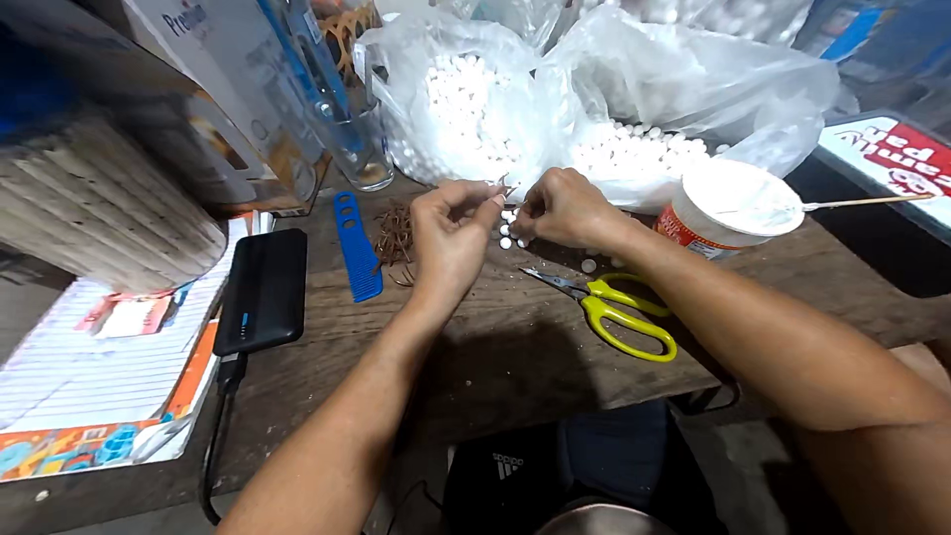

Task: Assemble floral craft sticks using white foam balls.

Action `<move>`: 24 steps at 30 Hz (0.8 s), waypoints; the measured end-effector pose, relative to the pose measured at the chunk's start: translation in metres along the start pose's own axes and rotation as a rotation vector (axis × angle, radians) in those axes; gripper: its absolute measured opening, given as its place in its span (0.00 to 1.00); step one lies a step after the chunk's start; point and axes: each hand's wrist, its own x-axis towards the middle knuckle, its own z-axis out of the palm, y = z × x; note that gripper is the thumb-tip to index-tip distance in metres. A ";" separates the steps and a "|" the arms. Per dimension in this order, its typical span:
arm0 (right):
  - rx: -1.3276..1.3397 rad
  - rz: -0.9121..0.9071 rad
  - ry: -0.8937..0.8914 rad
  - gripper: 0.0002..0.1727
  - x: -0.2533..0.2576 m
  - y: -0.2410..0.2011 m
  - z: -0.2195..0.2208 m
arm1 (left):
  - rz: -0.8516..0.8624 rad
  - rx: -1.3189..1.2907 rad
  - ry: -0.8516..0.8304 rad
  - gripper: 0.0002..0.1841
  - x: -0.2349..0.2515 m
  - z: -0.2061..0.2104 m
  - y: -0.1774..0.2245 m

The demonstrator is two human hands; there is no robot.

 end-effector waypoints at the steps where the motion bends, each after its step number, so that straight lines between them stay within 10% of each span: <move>1: 0.003 0.011 -0.024 0.14 0.001 -0.001 -0.001 | 0.002 0.004 -0.003 0.03 0.000 0.000 0.000; 11: 0.217 -0.195 0.037 0.06 -0.008 0.014 -0.001 | 0.019 0.022 -0.009 0.03 -0.002 0.003 -0.001; 18: 1.135 0.087 0.150 0.11 -0.028 0.012 -0.024 | 0.076 0.053 -0.067 0.02 -0.005 0.008 -0.006; 24: 1.266 0.097 0.058 0.13 -0.030 0.021 -0.022 | 0.072 0.043 -0.095 0.02 -0.008 0.011 -0.005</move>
